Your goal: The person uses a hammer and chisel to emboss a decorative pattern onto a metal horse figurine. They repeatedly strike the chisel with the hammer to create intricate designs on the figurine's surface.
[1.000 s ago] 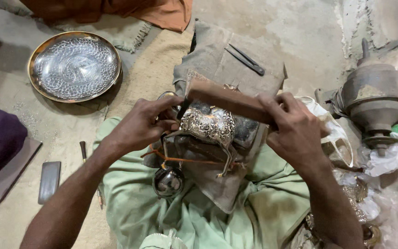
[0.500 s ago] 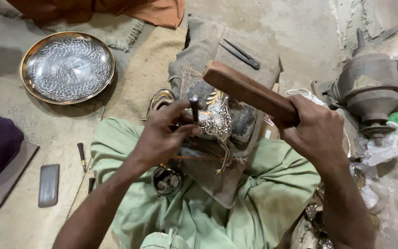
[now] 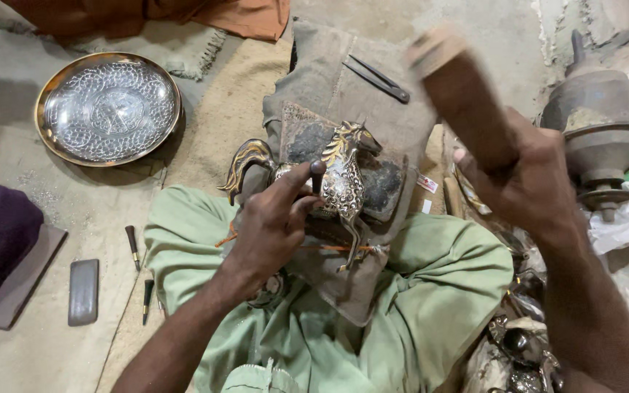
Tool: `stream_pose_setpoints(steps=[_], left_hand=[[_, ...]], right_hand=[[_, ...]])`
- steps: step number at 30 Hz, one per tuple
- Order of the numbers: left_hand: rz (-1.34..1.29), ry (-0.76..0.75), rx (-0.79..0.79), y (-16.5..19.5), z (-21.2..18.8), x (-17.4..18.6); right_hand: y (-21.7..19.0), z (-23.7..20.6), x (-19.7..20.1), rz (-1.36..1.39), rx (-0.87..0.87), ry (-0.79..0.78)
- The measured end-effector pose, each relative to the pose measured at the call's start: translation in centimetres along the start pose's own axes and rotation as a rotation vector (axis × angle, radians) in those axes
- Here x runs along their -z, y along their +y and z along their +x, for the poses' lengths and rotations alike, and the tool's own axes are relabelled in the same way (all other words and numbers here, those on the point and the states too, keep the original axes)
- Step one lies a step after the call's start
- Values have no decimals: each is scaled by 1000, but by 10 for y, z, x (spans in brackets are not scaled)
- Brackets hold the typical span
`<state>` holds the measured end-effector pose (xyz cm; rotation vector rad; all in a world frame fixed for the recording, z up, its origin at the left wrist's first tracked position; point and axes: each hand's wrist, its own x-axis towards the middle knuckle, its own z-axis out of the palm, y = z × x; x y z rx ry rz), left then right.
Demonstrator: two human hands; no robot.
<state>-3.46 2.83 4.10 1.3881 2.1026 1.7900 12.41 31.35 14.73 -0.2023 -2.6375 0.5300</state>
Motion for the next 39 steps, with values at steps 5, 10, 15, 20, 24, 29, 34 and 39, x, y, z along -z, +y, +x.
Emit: stream_pose_setpoints(steps=[5, 10, 15, 20, 24, 29, 34, 39], left_hand=[[24, -20, 8, -1, 1, 1], [31, -14, -28, -2, 3, 3], [32, -32, -24, -5, 3, 3], [1, -34, -75, -8, 4, 4], [-56, -69, -110, -8, 5, 6], [-2, -116, -70, -8, 7, 9], [45, -171, -96, -7, 14, 15], [97, -191, -221, -2, 16, 21]], right_hand=[[-8, 9, 19, -640, -48, -287], [-20, 7, 25, -763, -48, -387], [-26, 0, 24, -956, -62, -433], [-23, -6, 25, -758, -57, -356], [-22, -9, 24, -569, -133, -350], [-24, -15, 23, -717, -166, -391], [-29, -22, 23, -826, -144, -391], [-36, -36, 18, -787, -48, -184]])
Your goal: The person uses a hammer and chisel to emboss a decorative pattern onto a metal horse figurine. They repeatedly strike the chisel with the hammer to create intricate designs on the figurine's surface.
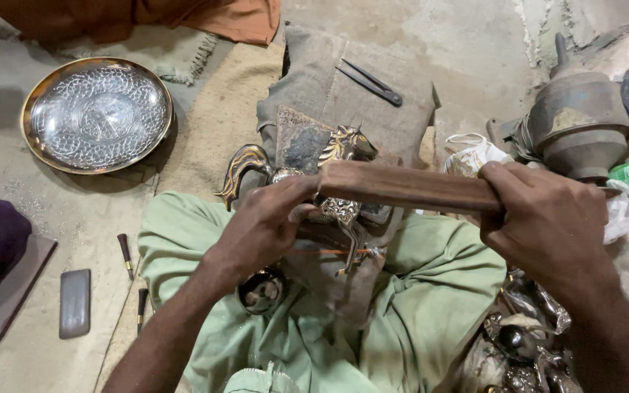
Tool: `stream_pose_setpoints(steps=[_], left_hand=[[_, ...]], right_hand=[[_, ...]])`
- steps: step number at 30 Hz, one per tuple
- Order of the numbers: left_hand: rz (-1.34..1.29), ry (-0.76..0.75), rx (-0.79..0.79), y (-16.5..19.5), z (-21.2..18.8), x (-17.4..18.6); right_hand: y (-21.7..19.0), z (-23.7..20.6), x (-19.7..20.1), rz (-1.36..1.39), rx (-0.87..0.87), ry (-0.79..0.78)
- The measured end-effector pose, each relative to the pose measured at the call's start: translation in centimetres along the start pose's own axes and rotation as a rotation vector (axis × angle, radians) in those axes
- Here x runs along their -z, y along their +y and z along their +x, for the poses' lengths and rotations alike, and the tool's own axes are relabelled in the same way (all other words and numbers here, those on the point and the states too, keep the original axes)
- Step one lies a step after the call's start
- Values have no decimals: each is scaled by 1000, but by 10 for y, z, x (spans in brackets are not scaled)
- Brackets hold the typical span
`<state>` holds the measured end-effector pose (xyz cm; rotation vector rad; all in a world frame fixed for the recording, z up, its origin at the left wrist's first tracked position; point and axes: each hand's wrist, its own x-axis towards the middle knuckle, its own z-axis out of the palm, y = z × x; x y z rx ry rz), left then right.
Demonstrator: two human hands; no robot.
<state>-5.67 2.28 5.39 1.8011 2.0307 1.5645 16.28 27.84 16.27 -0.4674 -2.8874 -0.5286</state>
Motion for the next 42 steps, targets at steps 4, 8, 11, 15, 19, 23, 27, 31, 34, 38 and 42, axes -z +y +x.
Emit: stream_pose_setpoints(steps=[4, 8, 11, 15, 19, 23, 27, 31, 34, 38, 42], left_hand=[[-163, -22, 237, 5, 4, -8], [-16, -23, 187, 8, 5, -12], [51, -16, 138, 9, 6, -11], [52, -62, 184, 9, 7, -10], [59, -49, 129, 8, 7, -8], [108, -78, 146, 6, 8, -6], [-39, 9, 152, 6, 3, -10], [-462, 331, 487, 14, -13, -28], [-594, 449, 511, 20, -22, -44], [-582, 547, 480, 31, -24, -61], [-428, 553, 488, 34, -15, -70]], right_hand=[[3, -1, -6, 205, -63, 72], [9, 4, -12, 361, -71, 180], [9, 8, -14, 658, -143, 131], [7, 8, -13, 190, -52, 5], [5, 2, -16, 440, -80, 64], [2, -8, -21, 362, -105, 17], [-2, -17, -21, 266, -181, -83], [1, -19, -14, 416, -201, -52], [0, -13, -8, 533, -101, 79], [-2, -2, -1, 490, 33, 172], [-1, 11, 6, 473, 83, 86]])
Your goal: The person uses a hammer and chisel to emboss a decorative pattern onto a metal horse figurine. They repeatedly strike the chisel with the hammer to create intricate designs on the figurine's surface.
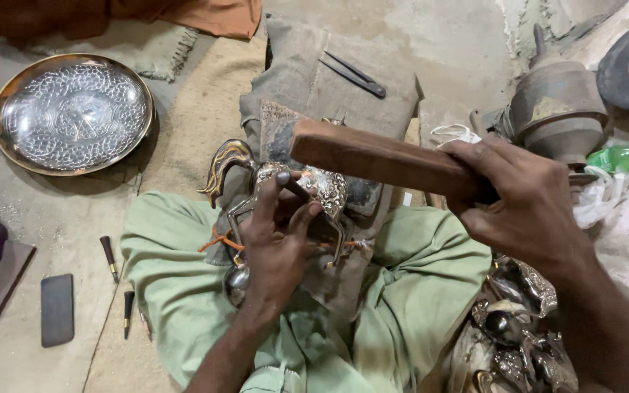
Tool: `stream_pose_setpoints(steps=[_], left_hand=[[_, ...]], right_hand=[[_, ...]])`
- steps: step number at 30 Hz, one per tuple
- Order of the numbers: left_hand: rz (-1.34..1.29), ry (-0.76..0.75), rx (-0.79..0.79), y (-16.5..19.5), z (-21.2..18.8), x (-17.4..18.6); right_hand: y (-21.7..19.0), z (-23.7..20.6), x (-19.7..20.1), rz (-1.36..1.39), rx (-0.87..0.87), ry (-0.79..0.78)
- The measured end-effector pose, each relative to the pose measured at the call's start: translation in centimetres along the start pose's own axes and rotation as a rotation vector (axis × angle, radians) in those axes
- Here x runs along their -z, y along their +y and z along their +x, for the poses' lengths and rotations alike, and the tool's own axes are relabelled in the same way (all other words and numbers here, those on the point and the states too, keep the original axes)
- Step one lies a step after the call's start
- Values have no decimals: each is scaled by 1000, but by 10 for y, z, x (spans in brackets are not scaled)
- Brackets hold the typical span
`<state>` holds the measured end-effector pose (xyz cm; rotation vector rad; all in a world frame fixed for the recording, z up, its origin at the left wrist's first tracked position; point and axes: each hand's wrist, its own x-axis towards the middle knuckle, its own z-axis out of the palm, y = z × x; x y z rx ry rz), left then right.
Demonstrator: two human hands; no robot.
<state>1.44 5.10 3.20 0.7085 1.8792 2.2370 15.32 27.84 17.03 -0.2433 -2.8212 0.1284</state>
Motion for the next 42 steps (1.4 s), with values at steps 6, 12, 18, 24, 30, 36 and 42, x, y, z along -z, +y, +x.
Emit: stream_pose_setpoints(steps=[6, 12, 18, 24, 30, 36, 42], left_hand=[[236, -68, -87, -1, 12, -5], [325, -148, -170, 1, 17, -1], [358, -153, -151, -1, 18, 0], [304, -183, -52, 3, 18, 2], [320, -170, -138, 7, 18, 1], [256, -180, -118, 4, 16, 2], [107, 63, -81, -4, -6, 1]], right_hand=[[0, 18, 5, -323, 251, 166], [14, 35, 5, 39, 125, 175], [18, 38, 11, -603, 346, 218], [13, 31, 16, -652, 309, 168], [15, 25, 16, -535, 275, 179], [9, 18, 17, -657, 213, 90], [0, 20, 20, -418, 235, 150]])
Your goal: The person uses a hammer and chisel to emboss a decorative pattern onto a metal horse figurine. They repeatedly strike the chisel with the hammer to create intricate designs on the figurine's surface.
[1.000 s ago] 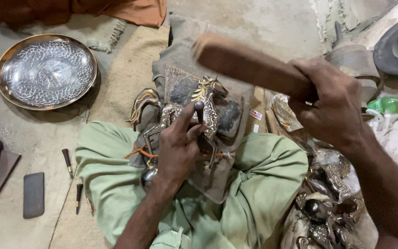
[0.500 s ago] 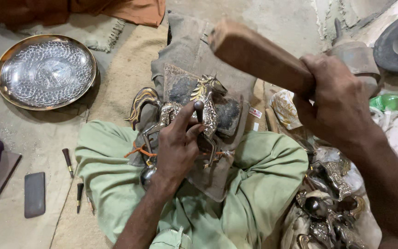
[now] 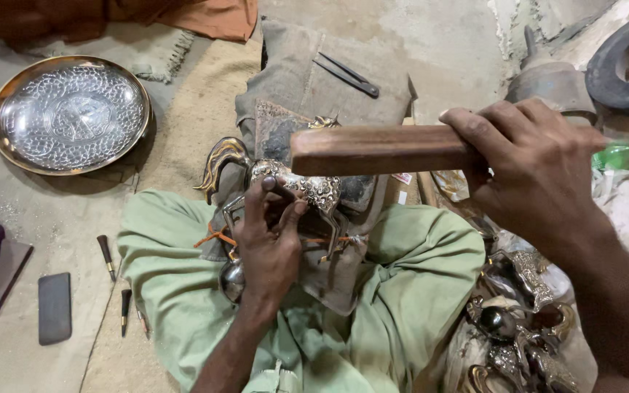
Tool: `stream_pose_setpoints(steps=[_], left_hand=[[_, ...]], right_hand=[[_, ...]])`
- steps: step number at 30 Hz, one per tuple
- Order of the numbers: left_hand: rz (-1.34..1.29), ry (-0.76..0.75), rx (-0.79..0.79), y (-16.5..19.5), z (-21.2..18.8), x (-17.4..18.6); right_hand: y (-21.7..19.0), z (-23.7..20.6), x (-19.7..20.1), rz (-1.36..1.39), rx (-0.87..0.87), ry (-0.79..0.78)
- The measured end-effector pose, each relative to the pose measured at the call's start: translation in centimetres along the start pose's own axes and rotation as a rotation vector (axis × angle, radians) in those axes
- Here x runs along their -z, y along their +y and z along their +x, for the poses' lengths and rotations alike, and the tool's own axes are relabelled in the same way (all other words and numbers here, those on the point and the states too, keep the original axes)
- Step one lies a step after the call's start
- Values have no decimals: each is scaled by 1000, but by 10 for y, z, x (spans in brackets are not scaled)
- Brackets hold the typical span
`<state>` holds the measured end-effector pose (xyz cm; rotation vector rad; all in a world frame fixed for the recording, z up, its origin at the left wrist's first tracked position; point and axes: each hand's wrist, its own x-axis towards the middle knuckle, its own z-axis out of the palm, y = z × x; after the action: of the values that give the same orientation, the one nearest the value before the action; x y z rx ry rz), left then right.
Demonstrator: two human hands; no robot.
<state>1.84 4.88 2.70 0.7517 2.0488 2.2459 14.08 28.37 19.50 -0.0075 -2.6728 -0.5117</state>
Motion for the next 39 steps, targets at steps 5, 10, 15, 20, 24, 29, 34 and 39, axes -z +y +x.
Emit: stream_pose_setpoints(steps=[5, 10, 15, 20, 24, 29, 34, 39], left_hand=[[128, 82, -85, -9, -14, -7], [82, 145, -112, -18, -22, -14], [122, 183, -170, -27, -27, -18], [46, 202, -25, -30, -28, -21], [106, 171, 94, -29, -29, -18], [61, 150, -51, -31, -28, -18], [3, 156, -99, -31, -29, -19], [7, 201, -88, -30, -27, -21]], right_hand=[[-10, 11, 4, -163, 74, -36], [-14, 24, 3, -181, 174, -3], [-11, 30, 6, -164, 242, 43], [-9, 28, 13, -13, 168, -55], [-8, 31, 25, -237, 341, 72], [-12, 37, 34, -252, 287, -28], [-15, 36, 29, -262, 289, -51], [-13, 37, 29, 27, 254, 34]])
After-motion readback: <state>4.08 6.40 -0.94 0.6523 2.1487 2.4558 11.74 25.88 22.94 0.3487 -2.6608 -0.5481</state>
